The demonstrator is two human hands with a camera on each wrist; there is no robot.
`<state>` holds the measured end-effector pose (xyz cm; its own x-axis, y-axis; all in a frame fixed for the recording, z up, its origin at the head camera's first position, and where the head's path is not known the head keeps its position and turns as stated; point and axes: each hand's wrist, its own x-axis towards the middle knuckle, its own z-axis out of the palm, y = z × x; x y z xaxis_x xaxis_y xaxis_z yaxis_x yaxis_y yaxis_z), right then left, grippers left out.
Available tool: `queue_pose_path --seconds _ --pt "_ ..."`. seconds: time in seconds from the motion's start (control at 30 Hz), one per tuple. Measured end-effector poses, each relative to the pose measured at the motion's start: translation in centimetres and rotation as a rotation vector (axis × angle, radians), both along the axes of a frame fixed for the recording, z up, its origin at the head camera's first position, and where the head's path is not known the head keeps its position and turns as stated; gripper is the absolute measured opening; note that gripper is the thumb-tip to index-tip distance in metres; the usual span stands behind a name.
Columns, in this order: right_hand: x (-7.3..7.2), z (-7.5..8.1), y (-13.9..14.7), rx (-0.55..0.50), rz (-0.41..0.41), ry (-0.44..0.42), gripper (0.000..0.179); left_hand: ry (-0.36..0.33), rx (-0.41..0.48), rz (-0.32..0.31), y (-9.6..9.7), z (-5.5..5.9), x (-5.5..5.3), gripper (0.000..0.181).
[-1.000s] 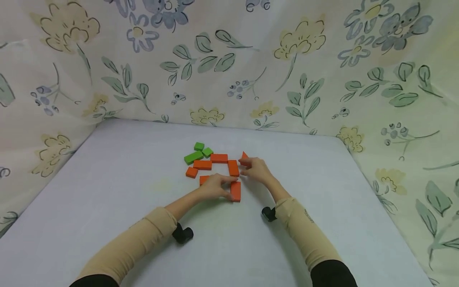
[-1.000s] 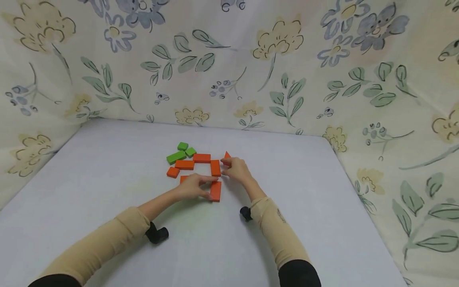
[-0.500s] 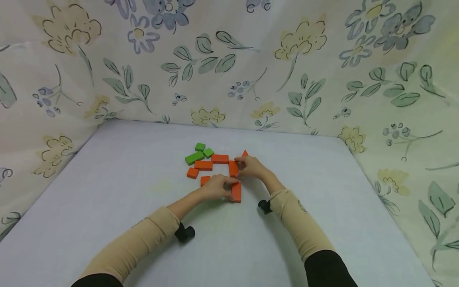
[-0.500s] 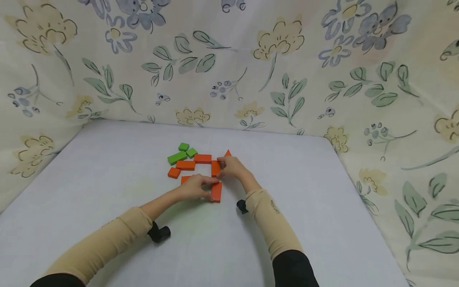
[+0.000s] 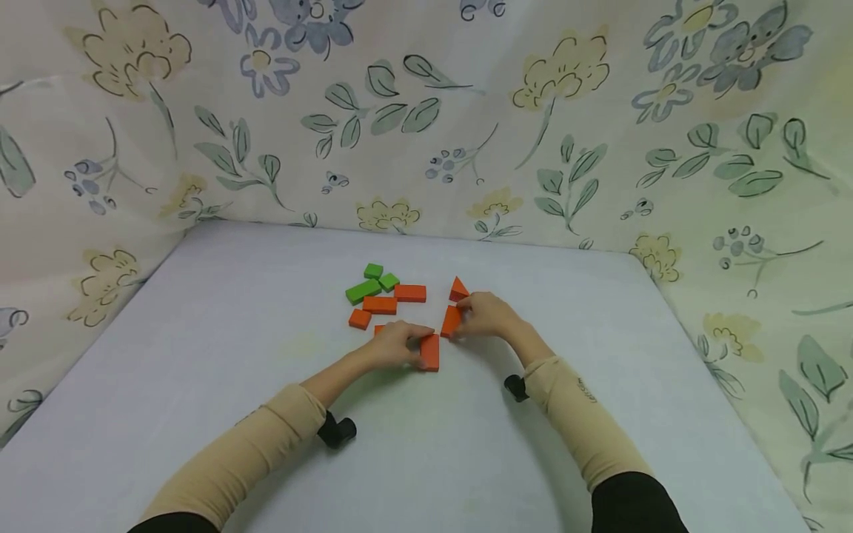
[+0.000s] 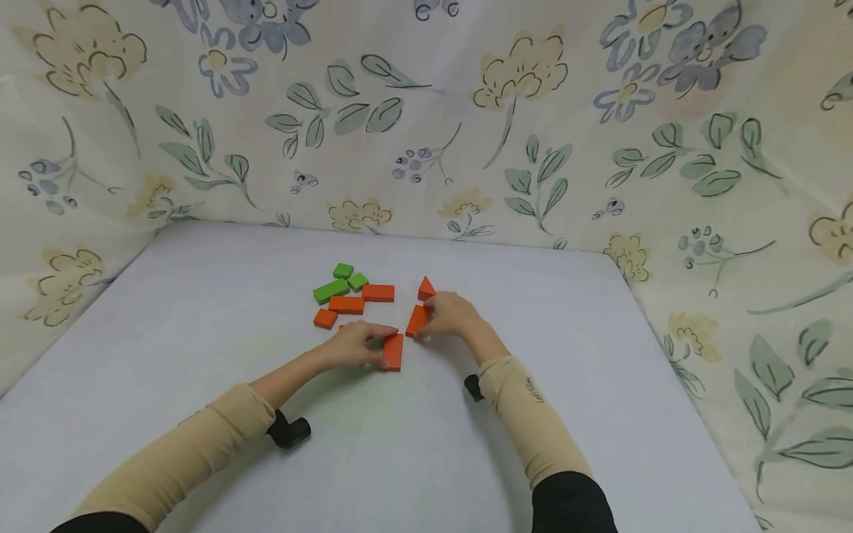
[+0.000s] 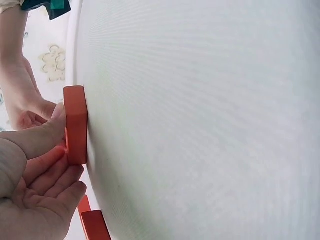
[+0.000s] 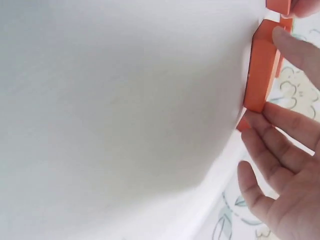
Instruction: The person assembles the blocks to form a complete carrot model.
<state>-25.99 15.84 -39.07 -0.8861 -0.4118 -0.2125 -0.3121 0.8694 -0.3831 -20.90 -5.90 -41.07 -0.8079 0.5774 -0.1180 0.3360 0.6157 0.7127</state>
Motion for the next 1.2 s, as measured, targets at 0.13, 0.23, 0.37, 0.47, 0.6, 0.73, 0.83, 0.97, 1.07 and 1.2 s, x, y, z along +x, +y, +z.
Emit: queue_pose_path --seconds 0.13,0.23,0.37,0.47,0.6,0.73,0.83,0.97,1.07,1.2 --pt "0.5 -0.2 0.9 0.005 -0.010 0.014 0.061 -0.003 0.002 0.007 0.0 -0.1 0.0 0.056" --pt "1.1 -0.2 1.5 -0.001 -0.004 0.026 0.060 -0.014 0.011 0.024 0.0 -0.3 -0.1 0.057" --pt "2.0 0.0 2.0 -0.040 0.011 0.031 0.059 -0.023 0.016 0.044 -0.1 -0.4 -0.2 0.058" --pt "2.6 0.1 2.2 -0.086 0.028 0.035 0.057 -0.032 0.019 0.055 -0.1 -0.3 -0.2 0.058" --pt "3.2 0.0 2.2 -0.127 0.067 0.053 0.055 -0.039 0.024 0.064 -0.1 -0.2 -0.1 0.058" --pt "3.6 -0.1 2.0 -0.124 0.109 0.070 0.054 -0.037 0.030 0.065 -0.1 -0.2 0.0 0.059" --pt "3.9 -0.1 1.8 -0.113 0.132 0.067 0.053 -0.035 0.034 0.065 -0.1 -0.2 0.0 0.059" --pt "4.3 0.1 1.4 -0.107 0.153 0.053 0.053 -0.035 0.036 0.064 0.0 -0.3 -0.1 0.059" --pt "4.5 0.3 1.1 -0.098 0.170 0.049 0.052 -0.037 0.035 0.063 0.0 -0.4 -0.1 0.058" --pt "4.6 0.2 0.8 -0.080 0.195 0.056 0.052 -0.041 0.038 0.061 0.1 -0.6 -0.2 0.058"
